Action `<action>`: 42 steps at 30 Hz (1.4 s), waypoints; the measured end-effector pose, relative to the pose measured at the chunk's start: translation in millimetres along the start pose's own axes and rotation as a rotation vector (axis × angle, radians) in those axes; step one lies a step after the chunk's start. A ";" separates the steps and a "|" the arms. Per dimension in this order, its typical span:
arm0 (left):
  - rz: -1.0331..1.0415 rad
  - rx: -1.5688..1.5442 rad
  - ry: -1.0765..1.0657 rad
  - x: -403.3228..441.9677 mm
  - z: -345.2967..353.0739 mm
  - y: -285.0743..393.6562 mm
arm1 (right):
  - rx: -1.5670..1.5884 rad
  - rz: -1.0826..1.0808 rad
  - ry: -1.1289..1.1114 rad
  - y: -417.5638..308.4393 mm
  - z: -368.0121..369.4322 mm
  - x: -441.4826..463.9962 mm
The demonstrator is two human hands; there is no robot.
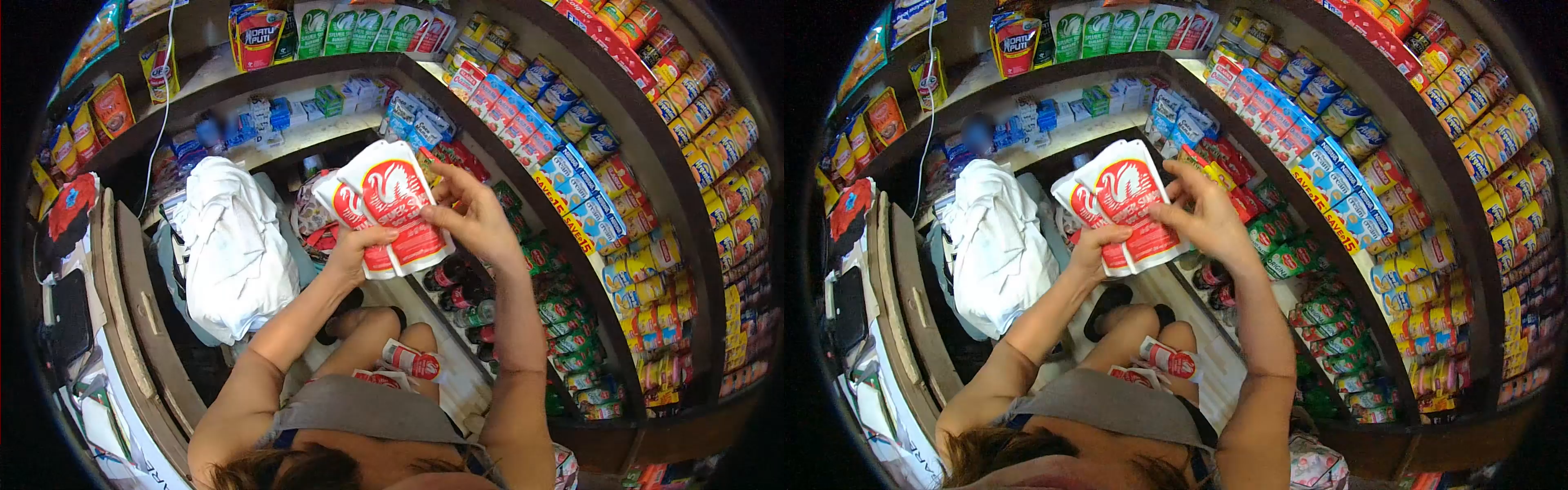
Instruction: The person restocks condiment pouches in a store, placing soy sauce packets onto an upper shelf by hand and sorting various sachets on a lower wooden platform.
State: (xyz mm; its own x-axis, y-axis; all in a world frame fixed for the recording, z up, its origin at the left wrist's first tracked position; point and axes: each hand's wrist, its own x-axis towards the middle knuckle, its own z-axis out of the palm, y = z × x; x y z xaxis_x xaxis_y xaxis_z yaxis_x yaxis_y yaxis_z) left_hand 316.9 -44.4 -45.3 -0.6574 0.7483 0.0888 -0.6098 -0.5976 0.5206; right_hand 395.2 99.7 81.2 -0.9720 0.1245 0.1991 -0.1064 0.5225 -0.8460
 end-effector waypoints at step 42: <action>-0.066 0.028 0.069 39.0 -48.7 14.5 | 0.306 0.187 -0.389 69.0 5.6 110.9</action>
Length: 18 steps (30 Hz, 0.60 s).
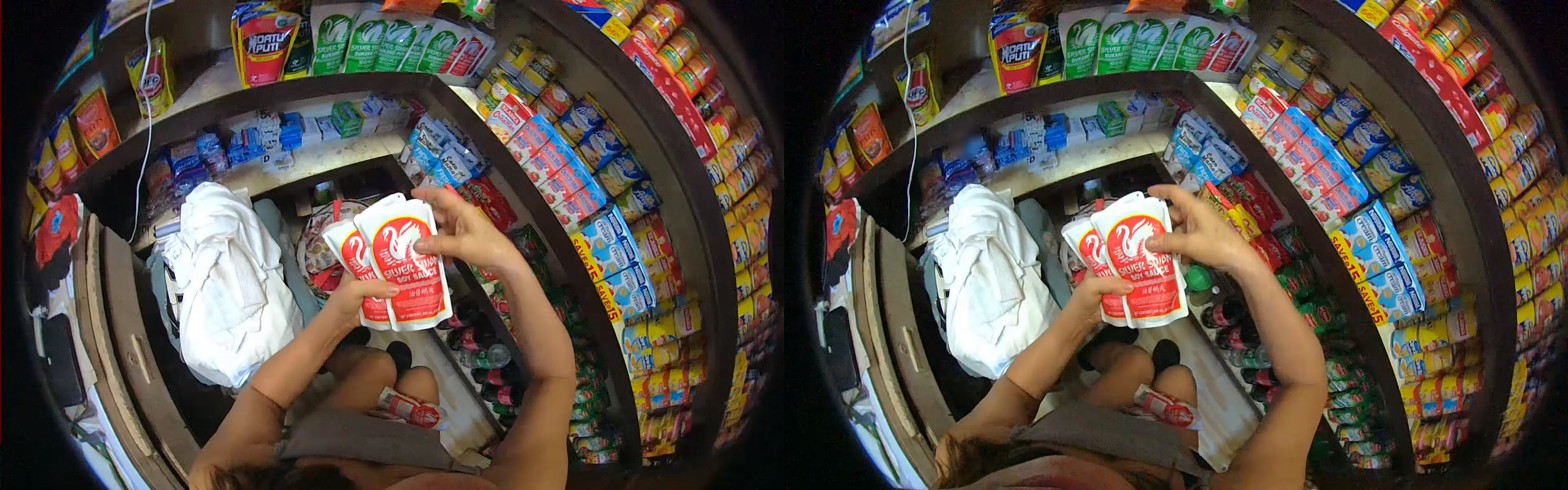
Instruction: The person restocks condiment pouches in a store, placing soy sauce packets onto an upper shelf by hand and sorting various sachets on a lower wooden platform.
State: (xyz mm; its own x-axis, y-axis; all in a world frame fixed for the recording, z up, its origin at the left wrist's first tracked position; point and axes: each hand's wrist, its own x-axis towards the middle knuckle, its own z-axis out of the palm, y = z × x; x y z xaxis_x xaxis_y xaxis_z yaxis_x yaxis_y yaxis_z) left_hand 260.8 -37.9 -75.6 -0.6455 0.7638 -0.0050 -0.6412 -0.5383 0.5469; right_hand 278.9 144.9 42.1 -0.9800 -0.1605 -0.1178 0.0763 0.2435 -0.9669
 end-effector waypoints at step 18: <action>-0.144 0.103 0.017 -17.1 -14.2 -38.6 | 0.244 -0.156 0.168 80.5 17.3 -59.3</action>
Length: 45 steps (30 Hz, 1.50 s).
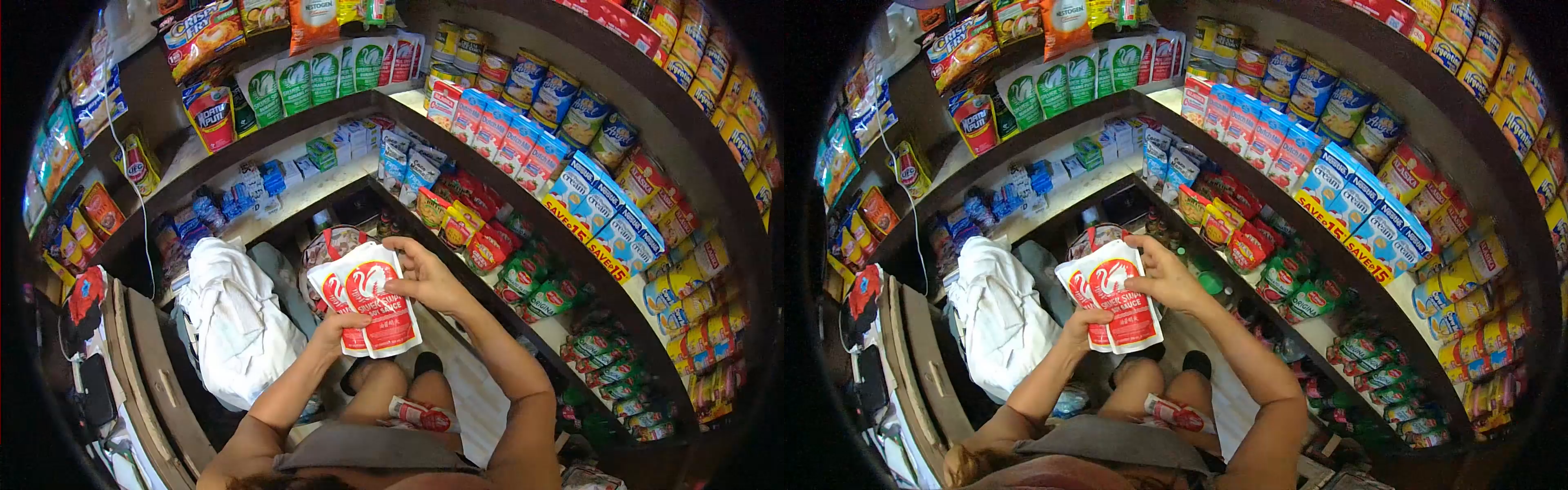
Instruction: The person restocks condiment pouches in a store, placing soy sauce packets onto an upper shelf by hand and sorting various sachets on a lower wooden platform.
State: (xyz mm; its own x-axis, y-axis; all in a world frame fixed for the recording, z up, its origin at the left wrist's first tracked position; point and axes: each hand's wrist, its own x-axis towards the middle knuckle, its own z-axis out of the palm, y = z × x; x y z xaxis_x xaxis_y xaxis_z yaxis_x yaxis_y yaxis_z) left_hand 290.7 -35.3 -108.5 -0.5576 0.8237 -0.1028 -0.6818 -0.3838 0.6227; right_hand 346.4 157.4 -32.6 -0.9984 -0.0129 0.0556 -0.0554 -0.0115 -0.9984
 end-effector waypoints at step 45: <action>-0.549 -0.128 -0.269 -130.4 -29.0 -51.1 | -0.371 0.371 0.262 146.1 60.4 -301.5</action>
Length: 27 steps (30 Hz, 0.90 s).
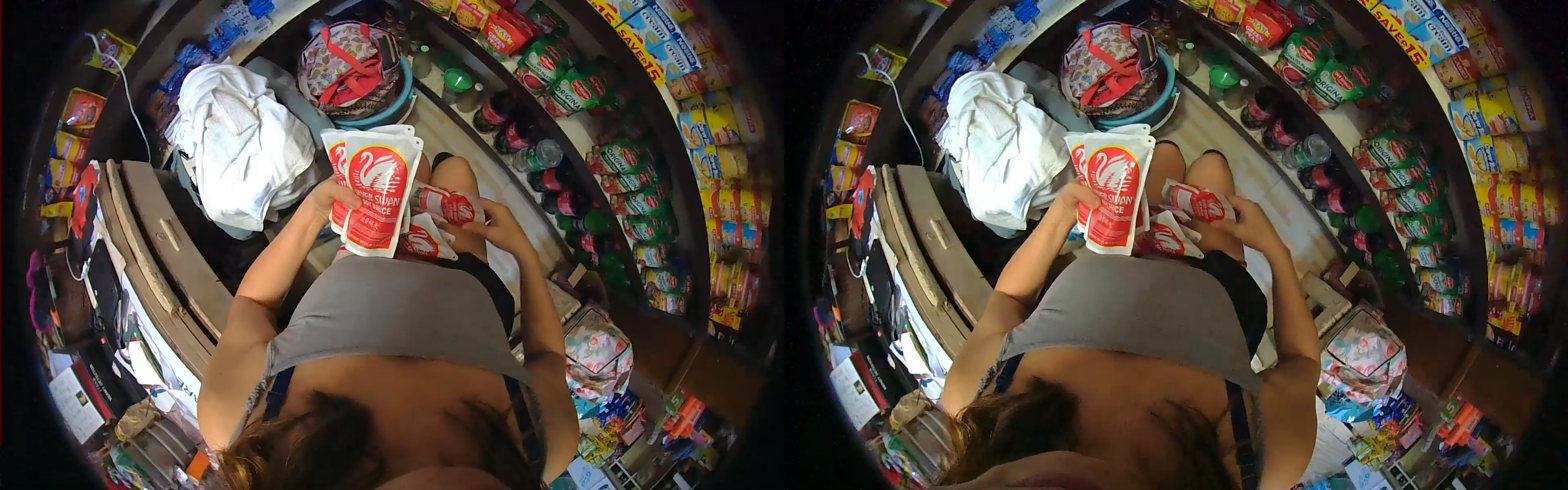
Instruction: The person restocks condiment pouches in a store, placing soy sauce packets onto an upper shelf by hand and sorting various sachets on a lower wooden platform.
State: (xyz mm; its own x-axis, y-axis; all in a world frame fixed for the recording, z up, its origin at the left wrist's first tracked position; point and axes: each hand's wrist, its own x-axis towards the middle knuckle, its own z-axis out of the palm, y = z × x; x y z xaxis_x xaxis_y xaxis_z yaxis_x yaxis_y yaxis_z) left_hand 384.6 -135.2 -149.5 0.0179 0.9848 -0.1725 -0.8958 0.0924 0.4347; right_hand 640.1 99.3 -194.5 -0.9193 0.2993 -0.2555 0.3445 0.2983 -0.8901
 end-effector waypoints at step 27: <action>0.087 0.961 0.138 18.0 12.0 -40.3 | 0.330 0.007 0.254 -12.6 25.6 12.2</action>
State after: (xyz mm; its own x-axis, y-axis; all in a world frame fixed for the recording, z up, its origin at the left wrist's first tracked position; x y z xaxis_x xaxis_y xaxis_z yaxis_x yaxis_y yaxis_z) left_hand 426.3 -119.4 -159.5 -0.1384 0.9736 -0.1812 -0.1467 0.1608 0.9760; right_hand 619.6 75.9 -196.1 -0.8270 0.5264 -0.1976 0.2330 0.0010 -0.9725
